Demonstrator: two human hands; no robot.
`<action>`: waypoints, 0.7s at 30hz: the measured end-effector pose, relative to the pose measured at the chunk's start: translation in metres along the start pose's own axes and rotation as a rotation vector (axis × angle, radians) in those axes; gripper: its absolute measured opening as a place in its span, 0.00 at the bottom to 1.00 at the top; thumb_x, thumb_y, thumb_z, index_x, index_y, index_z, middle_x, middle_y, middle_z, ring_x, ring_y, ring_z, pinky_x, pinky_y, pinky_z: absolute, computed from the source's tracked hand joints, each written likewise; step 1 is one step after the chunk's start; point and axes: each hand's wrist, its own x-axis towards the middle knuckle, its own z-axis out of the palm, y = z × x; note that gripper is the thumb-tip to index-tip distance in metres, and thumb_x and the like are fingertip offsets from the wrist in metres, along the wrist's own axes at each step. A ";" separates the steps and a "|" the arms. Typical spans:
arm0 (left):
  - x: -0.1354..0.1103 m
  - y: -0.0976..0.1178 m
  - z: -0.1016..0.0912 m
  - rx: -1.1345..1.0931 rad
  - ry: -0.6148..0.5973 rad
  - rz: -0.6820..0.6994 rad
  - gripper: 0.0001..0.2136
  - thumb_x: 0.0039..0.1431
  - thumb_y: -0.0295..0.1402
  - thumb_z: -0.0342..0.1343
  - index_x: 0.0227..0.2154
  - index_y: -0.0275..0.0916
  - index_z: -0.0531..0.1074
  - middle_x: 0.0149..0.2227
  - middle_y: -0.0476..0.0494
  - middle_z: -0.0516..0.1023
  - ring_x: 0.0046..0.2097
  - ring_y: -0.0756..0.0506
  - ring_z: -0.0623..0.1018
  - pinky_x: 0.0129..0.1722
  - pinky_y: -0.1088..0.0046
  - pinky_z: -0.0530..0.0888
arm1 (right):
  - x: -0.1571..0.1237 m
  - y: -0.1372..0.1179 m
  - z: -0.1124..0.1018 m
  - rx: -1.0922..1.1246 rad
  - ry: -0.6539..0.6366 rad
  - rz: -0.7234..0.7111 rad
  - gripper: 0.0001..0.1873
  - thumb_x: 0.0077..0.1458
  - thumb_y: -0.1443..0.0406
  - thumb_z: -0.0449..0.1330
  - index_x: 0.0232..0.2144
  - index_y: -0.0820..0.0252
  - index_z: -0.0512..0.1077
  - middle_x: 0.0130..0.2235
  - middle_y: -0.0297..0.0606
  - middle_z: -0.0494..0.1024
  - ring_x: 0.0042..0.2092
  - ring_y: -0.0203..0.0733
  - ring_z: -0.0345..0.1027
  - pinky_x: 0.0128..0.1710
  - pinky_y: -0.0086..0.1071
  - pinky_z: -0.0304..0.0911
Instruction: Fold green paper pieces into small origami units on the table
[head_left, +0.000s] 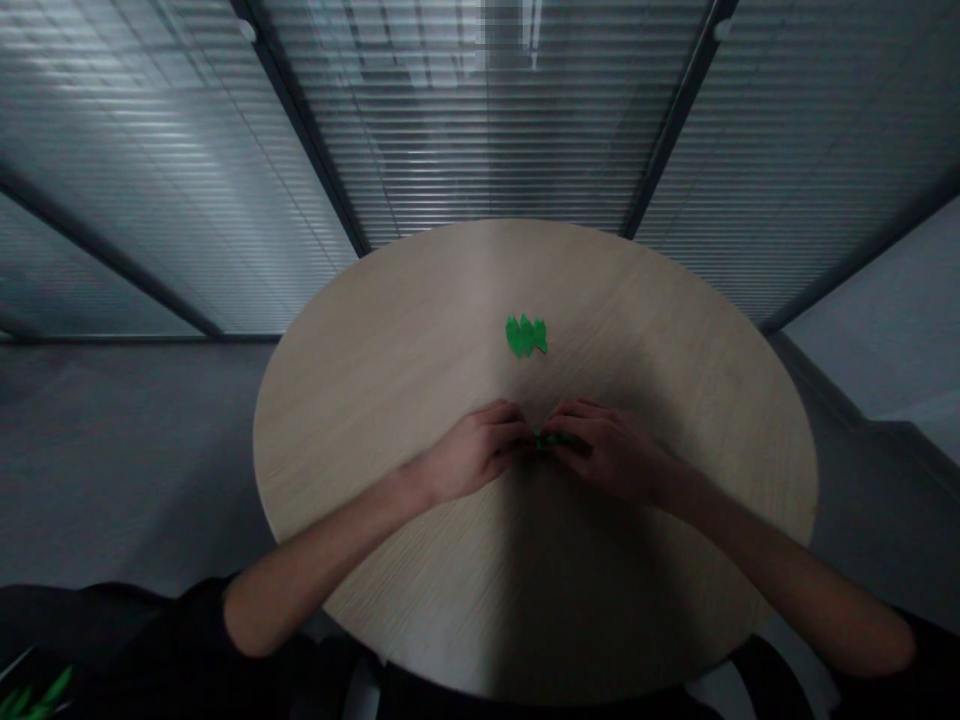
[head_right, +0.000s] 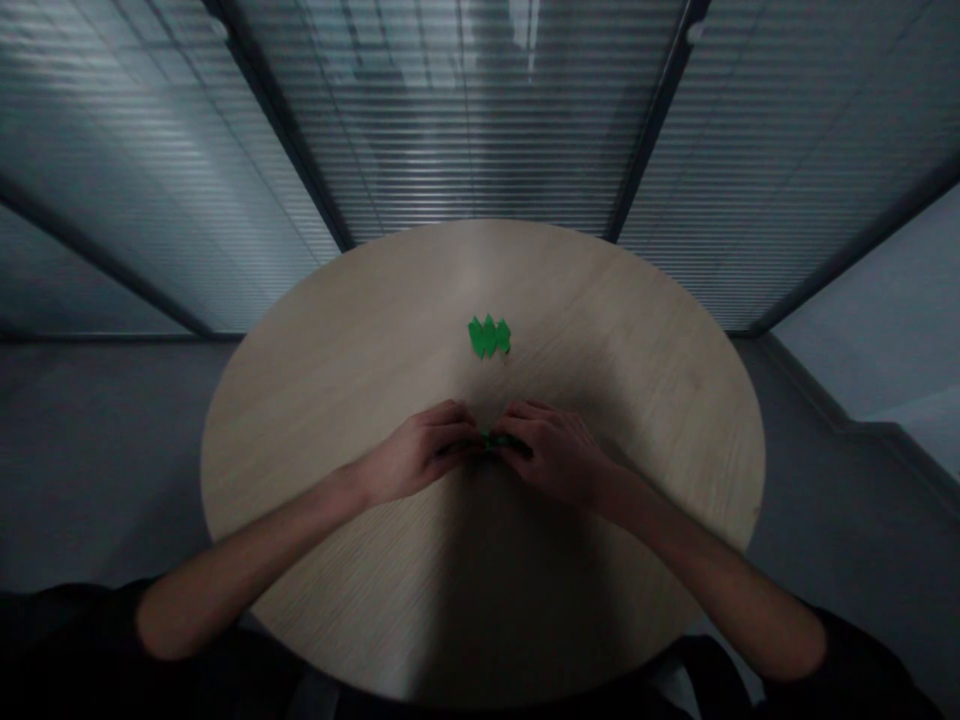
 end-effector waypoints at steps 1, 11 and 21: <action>0.000 0.000 0.000 0.009 -0.002 0.005 0.11 0.70 0.29 0.50 0.46 0.34 0.77 0.40 0.37 0.75 0.43 0.41 0.74 0.45 0.63 0.75 | 0.000 -0.001 0.000 -0.011 0.000 -0.005 0.07 0.64 0.67 0.60 0.43 0.58 0.77 0.44 0.39 0.79 0.46 0.45 0.72 0.47 0.38 0.67; 0.000 0.007 0.002 0.013 0.010 -0.094 0.09 0.69 0.30 0.51 0.43 0.35 0.75 0.39 0.38 0.72 0.42 0.42 0.74 0.42 0.65 0.74 | -0.001 0.001 0.002 -0.025 0.027 -0.031 0.07 0.63 0.68 0.60 0.40 0.57 0.78 0.44 0.39 0.78 0.47 0.46 0.70 0.51 0.41 0.65; 0.000 0.016 0.005 -0.034 0.069 -0.197 0.07 0.68 0.29 0.52 0.38 0.35 0.74 0.38 0.40 0.70 0.41 0.43 0.73 0.40 0.65 0.73 | 0.001 -0.004 0.005 0.066 0.016 0.088 0.03 0.60 0.69 0.61 0.36 0.60 0.75 0.40 0.40 0.77 0.44 0.45 0.72 0.46 0.38 0.66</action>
